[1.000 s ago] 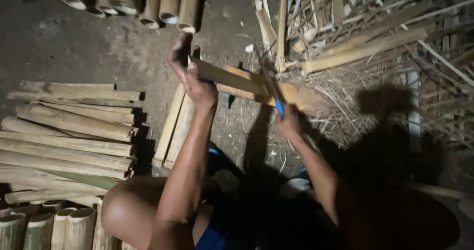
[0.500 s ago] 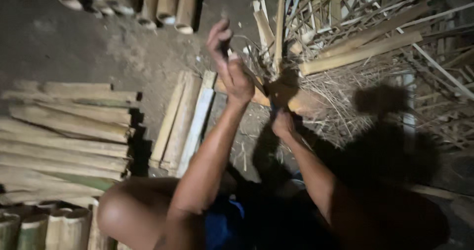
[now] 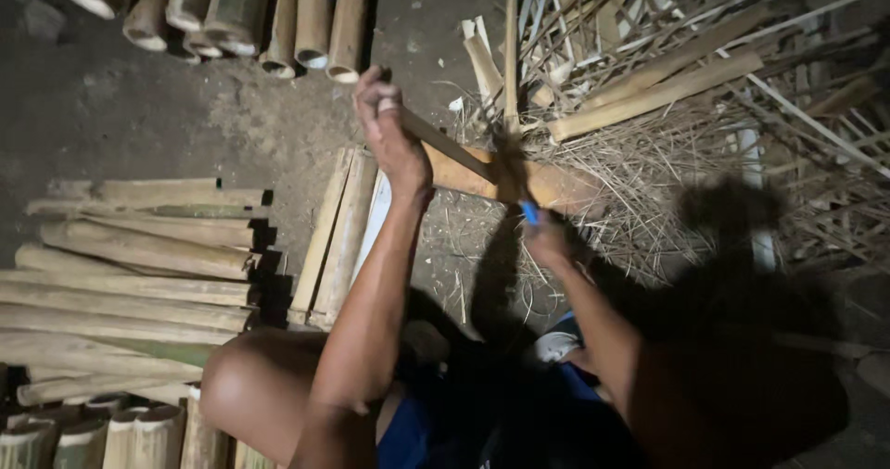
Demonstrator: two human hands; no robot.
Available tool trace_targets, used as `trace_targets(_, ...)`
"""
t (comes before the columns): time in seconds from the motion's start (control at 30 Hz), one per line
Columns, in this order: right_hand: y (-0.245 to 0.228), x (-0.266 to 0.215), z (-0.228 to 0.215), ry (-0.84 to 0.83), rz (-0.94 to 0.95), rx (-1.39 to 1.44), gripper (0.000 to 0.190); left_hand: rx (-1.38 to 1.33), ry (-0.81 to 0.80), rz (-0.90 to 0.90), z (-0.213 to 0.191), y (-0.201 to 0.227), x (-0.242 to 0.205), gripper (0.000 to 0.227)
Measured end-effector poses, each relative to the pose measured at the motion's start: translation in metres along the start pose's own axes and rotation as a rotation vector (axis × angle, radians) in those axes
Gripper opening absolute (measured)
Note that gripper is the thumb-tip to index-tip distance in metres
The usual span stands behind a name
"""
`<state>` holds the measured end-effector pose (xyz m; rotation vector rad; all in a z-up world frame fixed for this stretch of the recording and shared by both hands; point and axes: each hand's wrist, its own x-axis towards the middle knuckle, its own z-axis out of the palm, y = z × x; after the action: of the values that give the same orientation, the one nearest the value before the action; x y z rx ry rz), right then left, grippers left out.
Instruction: The person sits on the ground and repeatedly splits bamboo poles into thin strips using a knife and a wooden block. The person holds each pole, positions it on the block, and drives the knife through to create strips, then sets the finished pieces aside.
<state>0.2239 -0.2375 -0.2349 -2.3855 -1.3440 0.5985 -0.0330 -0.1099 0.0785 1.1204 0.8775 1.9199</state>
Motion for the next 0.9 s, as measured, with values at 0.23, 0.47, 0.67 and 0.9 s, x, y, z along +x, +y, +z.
trace_targets(0.23,0.068,0.002,-0.102,0.219,0.162,0.074,0.039,0.486,-0.168,0.186,0.000,0.023,-0.012,0.024)
trace_targets(0.47,0.015,-0.057,-0.095,0.274,-0.126,0.266,0.044,0.033,-0.073,-0.050,0.005,0.037,-0.008,0.015)
trace_targets(0.67,-0.075,-0.108,-0.119,-0.225,-0.114,0.533,0.033,0.222,-0.203,-0.006,-0.015,0.032,-0.018,0.011)
trace_targets(0.9,-0.160,-0.152,-0.196,-0.246,-0.483,0.716,0.040,0.304,-0.355,0.148,-0.021,0.033,-0.035,0.018)
